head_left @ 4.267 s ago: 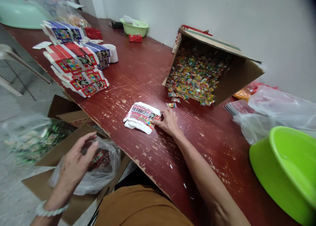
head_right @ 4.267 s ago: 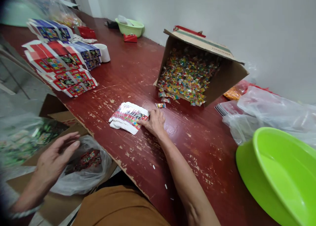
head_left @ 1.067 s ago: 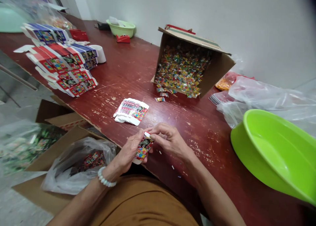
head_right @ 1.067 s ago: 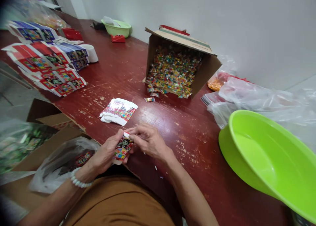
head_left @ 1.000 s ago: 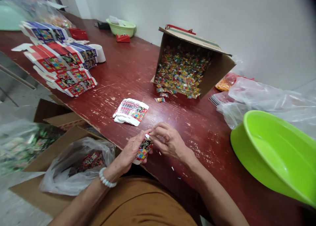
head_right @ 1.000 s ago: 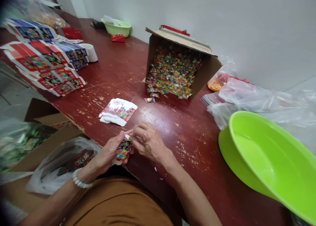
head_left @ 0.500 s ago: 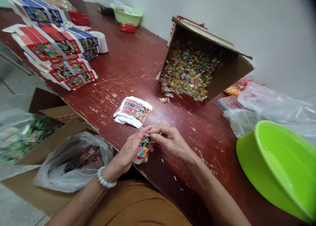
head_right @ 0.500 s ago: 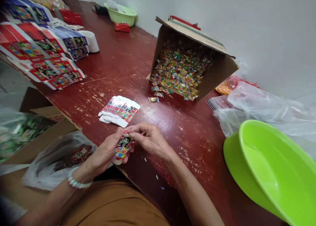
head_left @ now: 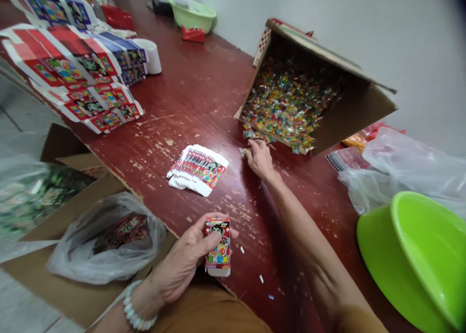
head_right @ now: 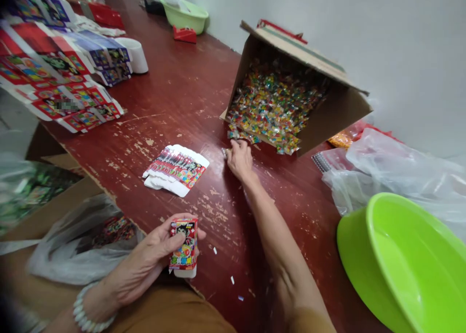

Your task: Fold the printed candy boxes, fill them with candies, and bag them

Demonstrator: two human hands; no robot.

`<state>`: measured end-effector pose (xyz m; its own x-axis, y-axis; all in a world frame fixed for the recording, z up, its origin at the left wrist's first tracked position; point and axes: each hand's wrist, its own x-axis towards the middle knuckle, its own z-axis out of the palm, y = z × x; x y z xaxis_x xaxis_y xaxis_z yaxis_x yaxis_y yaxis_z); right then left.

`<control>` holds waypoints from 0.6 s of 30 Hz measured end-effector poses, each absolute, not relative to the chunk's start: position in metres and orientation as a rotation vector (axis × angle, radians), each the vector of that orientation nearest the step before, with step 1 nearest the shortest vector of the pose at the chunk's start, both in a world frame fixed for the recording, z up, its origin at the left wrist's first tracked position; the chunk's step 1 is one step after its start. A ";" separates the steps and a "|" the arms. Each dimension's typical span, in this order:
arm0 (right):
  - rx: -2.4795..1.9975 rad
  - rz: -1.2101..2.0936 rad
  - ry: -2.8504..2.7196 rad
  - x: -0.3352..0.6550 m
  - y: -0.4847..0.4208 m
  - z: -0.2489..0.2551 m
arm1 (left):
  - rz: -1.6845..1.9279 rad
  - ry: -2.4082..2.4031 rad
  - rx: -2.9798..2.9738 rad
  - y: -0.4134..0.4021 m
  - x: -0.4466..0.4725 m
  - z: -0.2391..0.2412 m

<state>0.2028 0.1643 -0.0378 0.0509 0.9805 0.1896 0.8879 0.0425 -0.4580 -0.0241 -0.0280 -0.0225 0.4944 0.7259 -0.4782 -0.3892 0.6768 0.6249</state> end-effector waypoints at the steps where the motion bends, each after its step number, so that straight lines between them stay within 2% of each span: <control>1: -1.934 0.251 -1.859 0.205 0.172 -0.042 | 0.704 0.816 0.480 -0.030 -0.027 -0.024; 5: -1.987 0.242 -1.897 0.216 0.170 -0.054 | 0.714 0.866 0.500 -0.039 -0.036 -0.031; 8: -1.907 0.367 -1.859 0.222 0.144 -0.054 | 0.656 0.860 0.577 -0.044 -0.045 -0.033; 10: -1.790 0.621 -1.725 0.221 0.116 -0.048 | 0.577 0.853 0.701 -0.044 -0.056 -0.032; 14: -1.435 1.413 -1.395 0.208 0.040 -0.022 | 0.372 0.916 0.965 -0.034 -0.090 -0.029; 18: -1.229 1.627 -1.314 0.184 -0.029 0.005 | 0.341 1.008 0.926 -0.025 -0.112 -0.024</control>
<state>0.1836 -0.0286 0.0046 -0.3040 0.9219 -0.2403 0.0409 -0.2394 -0.9701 -0.1117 -0.0252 -0.0244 0.5219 0.6326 -0.5722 0.1560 0.5887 0.7932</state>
